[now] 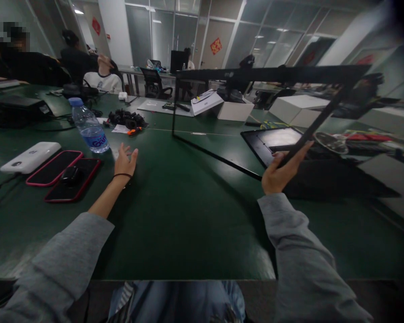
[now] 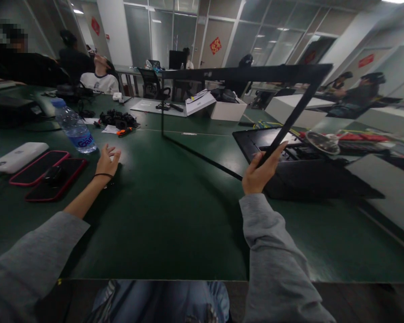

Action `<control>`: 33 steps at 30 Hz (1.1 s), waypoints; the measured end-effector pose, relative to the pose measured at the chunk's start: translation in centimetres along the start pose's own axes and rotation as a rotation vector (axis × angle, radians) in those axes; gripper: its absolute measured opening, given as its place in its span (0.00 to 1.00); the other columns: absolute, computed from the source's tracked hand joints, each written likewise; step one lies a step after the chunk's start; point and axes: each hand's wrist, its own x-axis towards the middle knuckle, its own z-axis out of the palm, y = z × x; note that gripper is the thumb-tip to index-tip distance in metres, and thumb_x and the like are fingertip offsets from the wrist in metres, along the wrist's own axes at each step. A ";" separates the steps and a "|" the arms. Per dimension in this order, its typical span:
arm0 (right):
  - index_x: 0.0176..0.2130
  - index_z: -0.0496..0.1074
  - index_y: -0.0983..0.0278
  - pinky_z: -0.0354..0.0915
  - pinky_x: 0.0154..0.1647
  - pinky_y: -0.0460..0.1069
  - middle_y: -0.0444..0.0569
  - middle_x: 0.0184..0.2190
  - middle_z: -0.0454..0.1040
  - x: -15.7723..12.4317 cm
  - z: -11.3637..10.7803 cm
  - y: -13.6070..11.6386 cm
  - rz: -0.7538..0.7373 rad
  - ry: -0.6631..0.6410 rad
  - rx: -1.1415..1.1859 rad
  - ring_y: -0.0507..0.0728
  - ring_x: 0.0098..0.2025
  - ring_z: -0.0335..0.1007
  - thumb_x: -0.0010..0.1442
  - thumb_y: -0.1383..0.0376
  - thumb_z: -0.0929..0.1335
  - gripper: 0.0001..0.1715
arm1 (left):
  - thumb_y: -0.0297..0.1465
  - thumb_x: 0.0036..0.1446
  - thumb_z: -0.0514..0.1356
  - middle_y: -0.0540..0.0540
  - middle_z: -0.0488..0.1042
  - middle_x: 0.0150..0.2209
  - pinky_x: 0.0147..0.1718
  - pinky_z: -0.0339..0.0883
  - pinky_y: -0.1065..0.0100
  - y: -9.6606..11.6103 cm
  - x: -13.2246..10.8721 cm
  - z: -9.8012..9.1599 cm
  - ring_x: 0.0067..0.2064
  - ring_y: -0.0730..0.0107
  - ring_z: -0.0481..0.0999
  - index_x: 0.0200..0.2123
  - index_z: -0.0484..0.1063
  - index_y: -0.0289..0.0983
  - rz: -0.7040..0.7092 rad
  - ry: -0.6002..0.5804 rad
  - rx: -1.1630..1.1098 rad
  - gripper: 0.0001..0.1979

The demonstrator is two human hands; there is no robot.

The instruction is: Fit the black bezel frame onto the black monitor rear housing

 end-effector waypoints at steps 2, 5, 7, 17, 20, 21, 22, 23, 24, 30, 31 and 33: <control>0.75 0.35 0.77 0.68 0.54 0.59 0.56 0.39 0.74 -0.3 0.5 0.6 0.016 0.014 0.105 0.59 0.39 0.72 0.73 0.56 0.52 0.42 | 0.45 0.65 0.57 0.27 0.65 0.67 0.60 0.67 0.52 -0.3 0.2 0.2 0.60 0.52 0.76 0.73 0.47 0.32 0.022 0.011 -0.018 0.41; 0.75 0.39 0.72 0.72 0.43 0.55 0.50 0.35 0.73 -1.0 1.4 1.4 0.078 -0.085 0.183 0.55 0.29 0.70 0.73 0.54 0.54 0.42 | 0.45 0.65 0.57 0.26 0.63 0.68 0.62 0.65 0.50 -0.5 0.2 0.4 0.61 0.50 0.75 0.73 0.47 0.32 0.071 -0.002 0.001 0.41; 0.76 0.39 0.70 0.72 0.41 0.54 0.49 0.35 0.73 -1.4 2.0 1.8 0.110 -0.144 0.203 0.55 0.28 0.70 0.73 0.54 0.54 0.42 | 0.41 0.68 0.52 0.27 0.65 0.66 0.63 0.65 0.49 -0.6 0.2 0.5 0.63 0.49 0.73 0.71 0.52 0.31 0.100 -0.018 0.059 0.34; 0.55 0.69 0.71 0.69 0.53 0.63 0.64 0.44 0.77 -2.1 4.0 5.3 0.264 -0.353 -0.003 0.67 0.45 0.75 0.60 0.63 0.65 0.26 | 0.38 0.66 0.50 0.34 0.72 0.63 0.63 0.64 0.49 -0.6 -0.3 0.2 0.63 0.45 0.71 0.61 0.71 0.33 0.185 -0.066 0.429 0.25; 0.49 0.73 0.70 0.69 0.54 0.62 0.62 0.41 0.77 -2.3 4.4 6.2 0.273 -0.474 0.013 0.66 0.46 0.74 0.54 0.66 0.66 0.23 | 0.40 0.66 0.51 0.38 0.72 0.64 0.63 0.64 0.47 -1.2 -0.5 0.1 0.64 0.45 0.69 0.56 0.76 0.37 0.170 -0.131 0.496 0.23; 0.47 0.74 0.69 0.69 0.55 0.62 0.61 0.40 0.76 -2.4 4.5 6.4 0.258 -0.494 0.016 0.66 0.46 0.73 0.52 0.67 0.66 0.22 | 0.40 0.66 0.51 0.39 0.72 0.64 0.62 0.65 0.47 -1.4 -0.5 0.1 0.65 0.45 0.68 0.55 0.77 0.37 0.160 -0.148 0.512 0.23; 0.45 0.75 0.69 0.68 0.55 0.62 0.60 0.39 0.75 -2.4 4.6 6.6 0.240 -0.505 0.014 0.66 0.47 0.72 0.51 0.67 0.67 0.20 | 0.40 0.66 0.51 0.39 0.73 0.63 0.62 0.65 0.46 -1.6 -0.5 0.1 0.65 0.45 0.68 0.55 0.77 0.38 0.157 -0.160 0.525 0.23; 0.43 0.76 0.68 0.68 0.55 0.62 0.60 0.38 0.74 -2.5 4.8 6.8 0.219 -0.512 0.010 0.67 0.47 0.71 0.50 0.67 0.67 0.19 | 0.40 0.66 0.51 0.39 0.73 0.63 0.62 0.65 0.46 -1.7 -0.5 0.1 0.65 0.46 0.68 0.55 0.77 0.38 0.160 -0.169 0.536 0.23; 0.41 0.77 0.68 0.68 0.56 0.63 0.59 0.36 0.73 -2.6 4.9 6.9 0.199 -0.519 0.002 0.67 0.48 0.70 0.50 0.67 0.67 0.17 | 0.40 0.66 0.51 0.39 0.73 0.63 0.62 0.65 0.45 -1.9 -0.4 0.1 0.65 0.46 0.67 0.55 0.78 0.39 0.168 -0.178 0.546 0.22; 0.41 0.78 0.69 0.67 0.56 0.63 0.56 0.32 0.70 -3.1 5.6 7.9 0.158 -0.642 -0.104 0.67 0.46 0.68 0.54 0.64 0.67 0.17 | 0.39 0.66 0.52 0.41 0.70 0.66 0.65 0.61 0.44 -2.1 -0.2 0.1 0.69 0.47 0.62 0.56 0.78 0.40 0.172 -0.243 0.597 0.23; 0.41 0.78 0.69 0.67 0.56 0.63 0.57 0.32 0.70 -3.1 5.6 8.0 0.149 -0.657 -0.120 0.67 0.46 0.68 0.54 0.63 0.67 0.18 | 0.39 0.66 0.52 0.42 0.69 0.67 0.65 0.60 0.43 -2.0 -0.2 0.1 0.70 0.47 0.61 0.56 0.78 0.40 0.158 -0.250 0.603 0.22; 0.42 0.78 0.69 0.67 0.56 0.63 0.57 0.33 0.71 -3.1 5.6 8.2 0.134 -0.671 -0.145 0.68 0.46 0.68 0.55 0.61 0.67 0.18 | 0.39 0.66 0.53 0.42 0.67 0.68 0.64 0.59 0.40 -1.8 -0.3 0.0 0.70 0.46 0.60 0.57 0.78 0.41 0.135 -0.255 0.613 0.22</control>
